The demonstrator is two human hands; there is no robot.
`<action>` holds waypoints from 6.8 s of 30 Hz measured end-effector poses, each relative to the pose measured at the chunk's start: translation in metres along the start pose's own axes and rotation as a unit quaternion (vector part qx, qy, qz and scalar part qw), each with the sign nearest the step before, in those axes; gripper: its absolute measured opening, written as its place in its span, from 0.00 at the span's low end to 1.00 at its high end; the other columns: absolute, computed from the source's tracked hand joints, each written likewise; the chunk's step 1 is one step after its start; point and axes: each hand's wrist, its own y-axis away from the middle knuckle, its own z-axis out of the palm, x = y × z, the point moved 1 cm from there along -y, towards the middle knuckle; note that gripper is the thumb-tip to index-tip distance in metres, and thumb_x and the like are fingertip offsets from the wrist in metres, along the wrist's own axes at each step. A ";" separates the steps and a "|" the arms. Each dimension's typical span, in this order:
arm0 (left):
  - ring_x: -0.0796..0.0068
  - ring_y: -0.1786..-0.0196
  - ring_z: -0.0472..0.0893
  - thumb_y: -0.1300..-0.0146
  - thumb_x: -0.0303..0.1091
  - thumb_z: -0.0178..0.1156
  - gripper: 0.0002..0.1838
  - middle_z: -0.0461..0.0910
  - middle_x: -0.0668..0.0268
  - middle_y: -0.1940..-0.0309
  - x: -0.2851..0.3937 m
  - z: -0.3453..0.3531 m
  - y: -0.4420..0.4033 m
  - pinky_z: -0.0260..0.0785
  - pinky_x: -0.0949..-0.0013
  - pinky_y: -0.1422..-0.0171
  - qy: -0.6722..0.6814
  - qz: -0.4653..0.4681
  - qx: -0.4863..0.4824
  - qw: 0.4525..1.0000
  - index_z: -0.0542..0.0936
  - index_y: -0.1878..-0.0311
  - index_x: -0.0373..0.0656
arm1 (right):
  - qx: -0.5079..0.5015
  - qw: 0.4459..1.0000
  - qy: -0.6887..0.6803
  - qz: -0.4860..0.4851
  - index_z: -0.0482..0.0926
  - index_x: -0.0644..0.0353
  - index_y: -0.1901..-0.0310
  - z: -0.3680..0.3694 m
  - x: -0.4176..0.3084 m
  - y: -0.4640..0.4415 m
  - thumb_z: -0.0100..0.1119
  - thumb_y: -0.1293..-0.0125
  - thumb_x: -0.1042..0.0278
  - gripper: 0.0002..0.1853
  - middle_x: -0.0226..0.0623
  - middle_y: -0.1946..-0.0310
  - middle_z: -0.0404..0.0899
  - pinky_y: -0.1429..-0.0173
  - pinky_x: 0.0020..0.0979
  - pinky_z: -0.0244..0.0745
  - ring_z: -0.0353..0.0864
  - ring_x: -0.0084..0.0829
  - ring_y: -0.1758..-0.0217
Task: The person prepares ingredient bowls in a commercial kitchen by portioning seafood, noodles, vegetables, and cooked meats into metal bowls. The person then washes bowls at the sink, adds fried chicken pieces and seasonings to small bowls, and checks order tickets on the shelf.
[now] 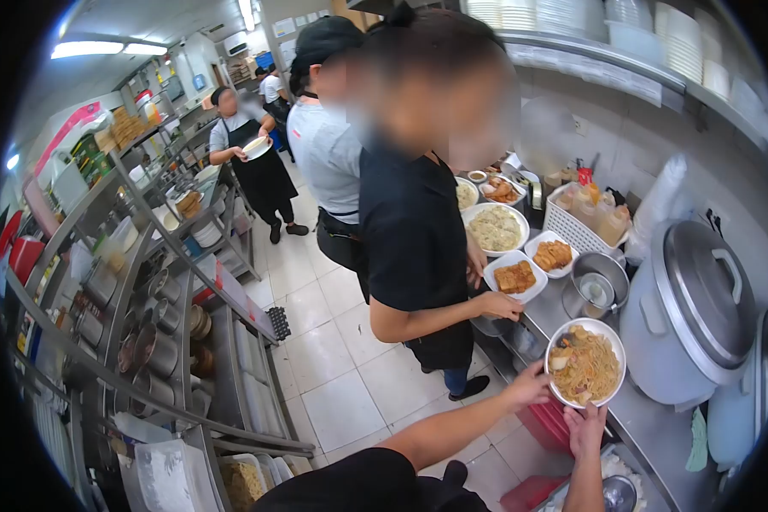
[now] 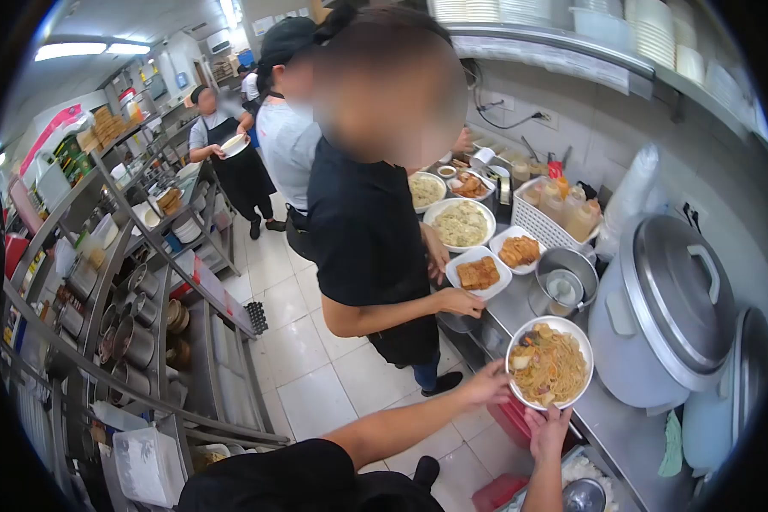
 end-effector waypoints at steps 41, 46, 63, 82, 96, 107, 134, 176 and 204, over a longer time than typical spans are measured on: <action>0.64 0.63 0.86 0.31 0.39 0.57 0.22 0.83 0.58 0.63 0.063 -0.026 0.070 0.77 0.62 0.53 -0.381 0.312 -0.089 0.866 0.74 0.38 0.40 | 0.003 1.000 -0.006 -0.030 0.34 0.32 0.23 -0.001 0.003 -0.018 0.49 0.27 0.67 0.42 0.42 0.32 0.62 0.46 0.48 0.75 0.78 0.50 0.44; 0.67 0.62 0.86 0.29 0.47 0.54 0.25 0.84 0.56 0.64 -0.046 -0.124 0.170 0.78 0.63 0.59 -0.377 0.001 0.011 0.926 0.73 0.37 0.40 | -0.018 0.998 -0.049 -0.045 0.46 0.43 0.27 -0.017 0.019 -0.020 0.57 0.31 0.61 0.37 0.45 0.35 0.65 0.42 0.49 0.72 0.77 0.46 0.43; 0.69 0.58 0.85 0.27 0.49 0.53 0.29 0.83 0.55 0.54 -0.142 -0.154 0.447 0.75 0.63 0.48 -0.238 0.008 0.504 0.830 0.70 0.32 0.39 | -0.677 0.624 0.357 0.156 0.78 0.57 0.53 0.248 0.212 0.131 0.67 0.36 0.54 0.18 0.42 0.61 0.81 0.64 0.31 0.75 0.80 0.32 0.65; 0.70 0.61 0.86 0.32 0.40 0.61 0.24 0.84 0.58 0.60 -0.336 0.106 0.759 0.77 0.71 0.60 0.194 0.029 0.944 0.266 0.75 0.41 0.30 | -0.927 0.026 -0.276 -0.253 0.79 0.65 0.50 0.339 0.158 0.822 0.67 0.40 0.62 0.20 0.46 0.63 0.79 0.58 0.40 0.78 0.81 0.46 0.63; 0.68 0.69 0.85 0.31 0.43 0.58 0.24 0.83 0.53 0.61 -0.432 0.057 0.887 0.77 0.68 0.73 0.419 0.091 0.901 -0.066 0.72 0.36 0.43 | -0.927 -0.206 -0.077 -0.302 0.84 0.56 0.61 0.362 0.359 0.703 0.66 0.39 0.57 0.12 0.38 0.62 0.82 0.53 0.42 0.78 0.84 0.42 0.59; 0.68 0.75 0.81 0.33 0.24 0.47 0.17 0.79 0.53 0.60 -0.453 0.064 0.880 0.76 0.69 0.78 0.378 0.323 0.832 -0.246 0.61 0.42 0.42 | -0.798 -0.199 -0.098 -0.560 0.79 0.60 0.47 0.154 0.445 0.868 0.69 0.45 0.51 0.28 0.36 0.49 0.80 0.40 0.41 0.63 0.75 0.32 0.41; 0.48 0.53 0.84 0.40 0.47 0.65 0.22 0.84 0.53 0.60 -0.301 -0.065 0.847 0.75 0.51 0.49 0.021 -0.259 0.856 0.448 0.79 0.49 0.41 | -0.876 -0.184 -0.034 -0.444 0.83 0.54 0.53 0.258 0.383 0.897 0.65 0.40 0.47 0.21 0.41 0.55 0.83 0.43 0.46 0.71 0.82 0.41 0.50; 0.66 0.67 0.84 0.35 0.23 0.54 0.26 0.78 0.56 0.56 0.008 -0.600 0.528 0.82 0.64 0.68 0.464 0.190 0.634 0.589 0.61 0.35 0.45 | -0.792 0.095 0.079 -0.598 0.83 0.58 0.48 1.128 0.699 0.415 0.68 0.43 0.63 0.20 0.49 0.54 0.85 0.47 0.40 0.78 0.84 0.46 0.50; 0.62 0.62 0.84 0.31 0.24 0.52 0.28 0.73 0.54 0.51 0.145 -0.811 0.502 0.83 0.61 0.63 0.497 0.308 0.706 0.399 0.56 0.30 0.43 | -0.936 -0.121 0.294 -0.151 0.79 0.57 0.41 1.196 0.606 0.403 0.64 0.38 0.60 0.24 0.46 0.41 0.79 0.37 0.36 0.72 0.78 0.38 0.39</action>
